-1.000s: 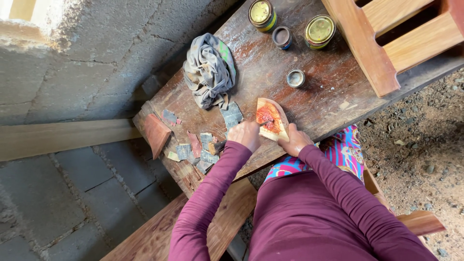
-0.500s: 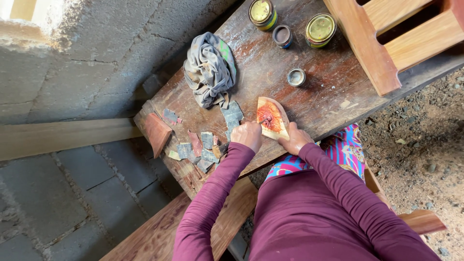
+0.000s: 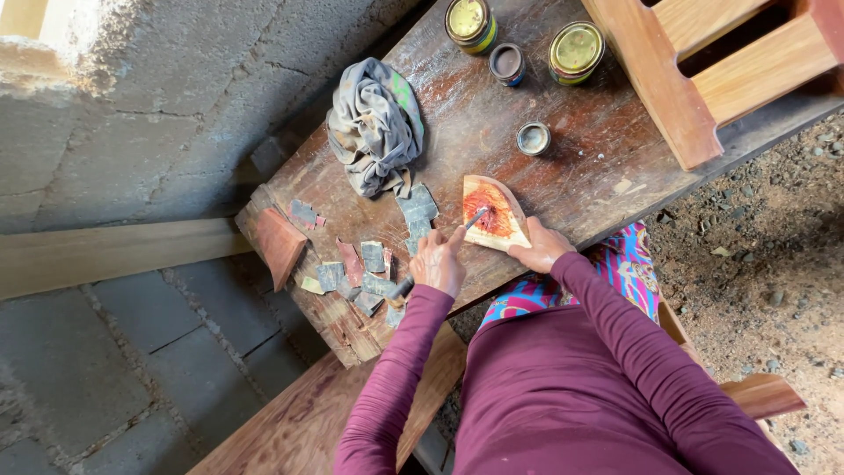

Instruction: The person mixes a reddish substance on a wooden board using a small metal tool. They dip the tool into a small can to add more substance and continue mixing. The person then moves to a wooden chair and continues the mixing process on the board.

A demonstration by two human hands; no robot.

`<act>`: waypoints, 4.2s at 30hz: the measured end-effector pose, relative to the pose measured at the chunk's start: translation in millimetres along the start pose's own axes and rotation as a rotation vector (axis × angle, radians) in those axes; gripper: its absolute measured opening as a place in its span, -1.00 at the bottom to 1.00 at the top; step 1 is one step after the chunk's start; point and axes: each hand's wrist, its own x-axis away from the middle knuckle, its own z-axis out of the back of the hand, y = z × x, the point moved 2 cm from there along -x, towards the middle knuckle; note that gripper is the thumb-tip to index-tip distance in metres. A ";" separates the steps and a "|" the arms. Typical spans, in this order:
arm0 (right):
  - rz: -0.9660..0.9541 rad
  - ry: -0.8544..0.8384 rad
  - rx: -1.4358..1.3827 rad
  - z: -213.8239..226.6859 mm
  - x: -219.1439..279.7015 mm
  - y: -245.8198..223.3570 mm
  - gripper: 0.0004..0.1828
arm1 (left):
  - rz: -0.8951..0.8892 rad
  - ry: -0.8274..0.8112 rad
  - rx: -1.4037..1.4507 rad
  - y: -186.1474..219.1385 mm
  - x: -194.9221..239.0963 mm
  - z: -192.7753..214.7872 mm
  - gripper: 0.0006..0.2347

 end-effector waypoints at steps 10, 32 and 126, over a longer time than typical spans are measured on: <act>-0.095 -0.037 0.013 5.5 2.1 -3.3 -0.25 | 0.038 0.116 0.354 -23.1 32.6 -56.1 -0.62; -0.119 0.003 0.044 -0.3 6.6 -3.5 -0.23 | 0.044 0.063 0.315 -11.6 38.1 -59.6 -0.57; 0.019 0.578 -0.497 37.3 160.1 51.1 -0.23 | -0.610 0.010 -0.098 141.4 30.0 62.8 -0.55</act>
